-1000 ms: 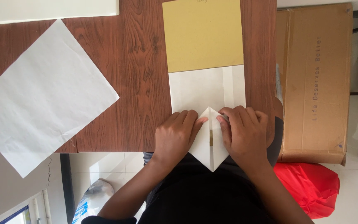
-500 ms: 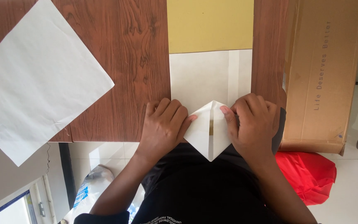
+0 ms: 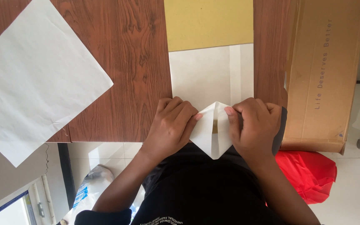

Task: Folding and gluing paper to assemble the bottom of a paper bag.

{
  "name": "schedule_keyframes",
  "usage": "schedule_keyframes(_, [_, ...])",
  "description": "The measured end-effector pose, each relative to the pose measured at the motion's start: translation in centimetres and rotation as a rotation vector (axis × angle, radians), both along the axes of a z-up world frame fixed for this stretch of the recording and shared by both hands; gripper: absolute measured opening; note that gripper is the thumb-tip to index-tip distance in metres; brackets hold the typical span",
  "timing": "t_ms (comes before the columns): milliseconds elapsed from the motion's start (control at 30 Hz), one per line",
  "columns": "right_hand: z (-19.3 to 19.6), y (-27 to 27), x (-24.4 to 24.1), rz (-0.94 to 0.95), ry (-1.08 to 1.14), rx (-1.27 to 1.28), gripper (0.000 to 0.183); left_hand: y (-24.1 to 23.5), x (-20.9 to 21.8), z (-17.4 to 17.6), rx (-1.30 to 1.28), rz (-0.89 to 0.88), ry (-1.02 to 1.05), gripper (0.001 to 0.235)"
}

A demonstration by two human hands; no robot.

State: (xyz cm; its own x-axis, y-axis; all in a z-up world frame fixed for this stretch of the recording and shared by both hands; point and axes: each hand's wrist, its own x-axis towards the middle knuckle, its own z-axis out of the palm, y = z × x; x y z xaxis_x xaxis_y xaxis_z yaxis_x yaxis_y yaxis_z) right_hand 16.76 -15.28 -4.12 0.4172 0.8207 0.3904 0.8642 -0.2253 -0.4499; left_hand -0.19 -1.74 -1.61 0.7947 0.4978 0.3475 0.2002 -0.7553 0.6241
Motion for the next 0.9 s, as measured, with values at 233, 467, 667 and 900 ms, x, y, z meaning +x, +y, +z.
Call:
schedule_keyframes(233, [1.7, 1.7, 0.1, -0.005, -0.278, -0.081, 0.018, -0.1, 1.3, -0.8, 0.281, 0.138, 0.089, 0.016])
schedule_keyframes(467, [1.6, 2.1, 0.3, -0.004, -0.228, -0.133, 0.017, -0.2, 2.4, -0.6, 0.400, 0.270, 0.161, 0.012])
schedule_keyframes(667, [1.9, 2.7, 0.1, -0.018, -0.217, -0.174, 0.019, 0.5, 2.3, -1.2, 0.477, 0.208, 0.158, 0.005])
schedule_keyframes(900, [2.6, 3.3, 0.0, -0.054, -0.173, -0.159, 0.011, 1.6, 0.4, 1.4, 0.489, -0.078, 0.106, 0.011])
